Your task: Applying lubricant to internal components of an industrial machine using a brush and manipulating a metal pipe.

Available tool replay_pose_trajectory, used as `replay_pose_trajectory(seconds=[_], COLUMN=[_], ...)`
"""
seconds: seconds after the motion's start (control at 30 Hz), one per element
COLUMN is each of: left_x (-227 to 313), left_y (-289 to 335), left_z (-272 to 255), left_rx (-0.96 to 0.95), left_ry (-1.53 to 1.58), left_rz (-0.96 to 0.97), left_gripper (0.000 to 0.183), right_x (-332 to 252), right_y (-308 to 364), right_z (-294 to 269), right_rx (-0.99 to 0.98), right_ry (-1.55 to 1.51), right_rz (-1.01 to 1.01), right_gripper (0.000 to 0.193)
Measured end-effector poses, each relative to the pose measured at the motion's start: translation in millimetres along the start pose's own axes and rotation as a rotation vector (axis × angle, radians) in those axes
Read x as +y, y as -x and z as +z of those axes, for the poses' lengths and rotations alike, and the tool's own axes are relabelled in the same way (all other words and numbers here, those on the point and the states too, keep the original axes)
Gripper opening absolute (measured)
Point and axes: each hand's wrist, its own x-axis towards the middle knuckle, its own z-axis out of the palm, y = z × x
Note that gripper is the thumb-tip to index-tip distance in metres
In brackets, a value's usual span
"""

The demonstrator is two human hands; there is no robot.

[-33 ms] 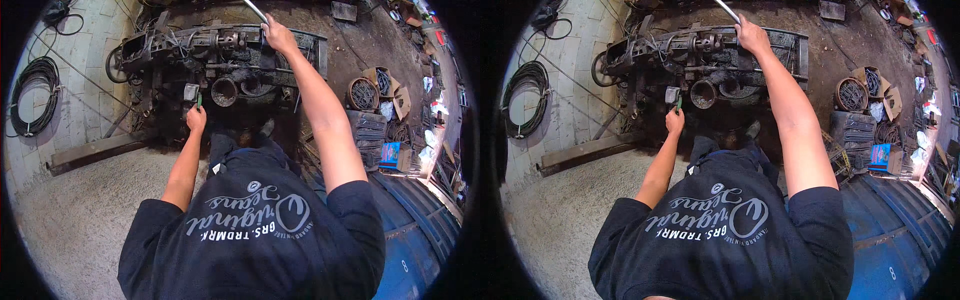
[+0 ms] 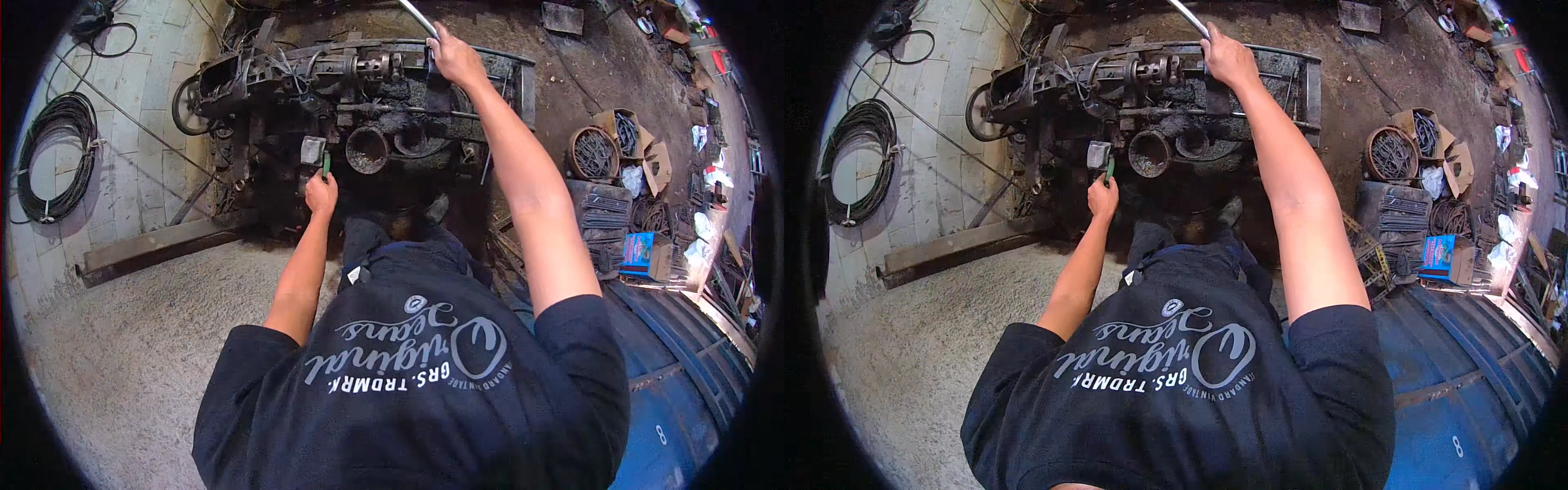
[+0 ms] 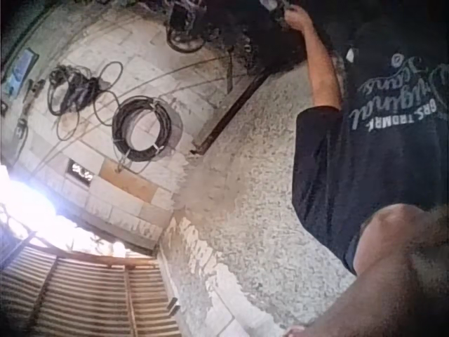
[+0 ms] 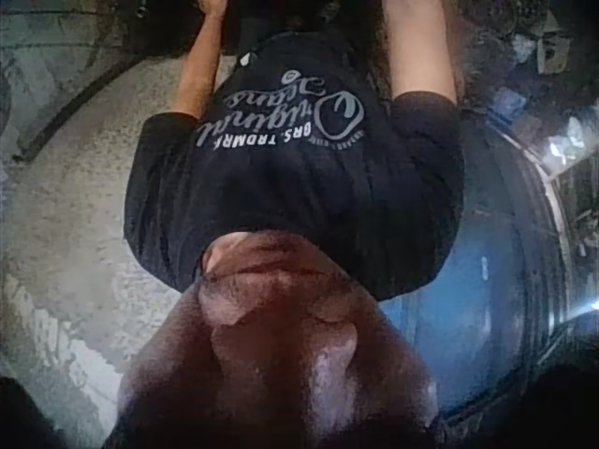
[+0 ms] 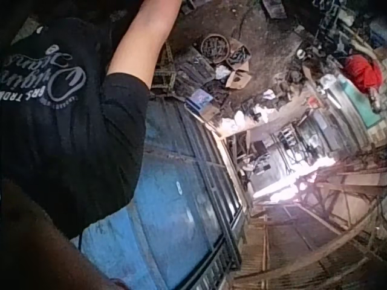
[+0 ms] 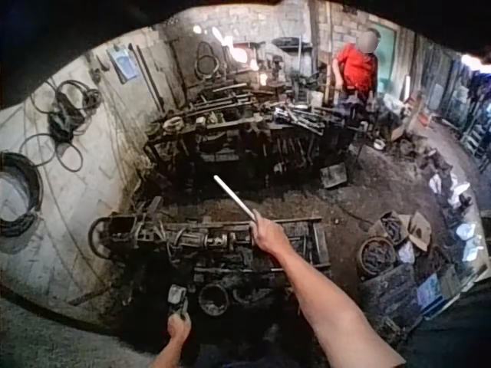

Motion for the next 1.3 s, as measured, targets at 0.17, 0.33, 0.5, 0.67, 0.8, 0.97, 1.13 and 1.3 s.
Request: replay_pose_trajectory(seconds=[0.17,0.33,0.5,0.67,0.8,0.97,1.13,1.3], left_x=[-1.5,-2.4,1.3,4.6,3.2,2.0,0.3,2.8], left_y=[-2.2,-2.0,-0.6,0.1,-1.2,-0.7,-1.3,1.8], left_z=[2.1,4.1,0.8,-2.5,-0.9,2.2,4.1,4.5], left_rx=[-0.004,0.014,0.007,-0.025,-0.037,0.005,-0.008,-0.017], left_ry=[0.004,-0.010,0.005,0.011,0.004,0.030,0.013,0.002], left_rz=[0.006,0.006,-0.024,-0.032,-0.043,-0.020,-0.040,-0.047], left_gripper=[0.039,0.039,0.041,0.041,0.042,0.041,0.041,0.041], right_x=[-2.2,-2.0,-2.1,0.5,0.3,-1.7,-3.3,1.3], right_y=[-0.8,-1.2,0.1,-1.3,-3.1,-2.9,-1.1,-1.0], right_z=[-0.1,0.8,-1.9,1.3,2.5,3.1,1.6,2.0], right_rx=[-0.014,-0.032,-0.039,-0.019,-0.028,-0.024,-0.030,-0.015], right_ry=[0.018,0.018,0.009,0.014,0.020,0.035,0.024,0.020], right_rz=[0.000,0.024,0.027,0.014,0.015,0.010,0.022,0.010], right_gripper=[0.047,0.048,0.049,0.049,0.049,0.049,0.049,0.048])
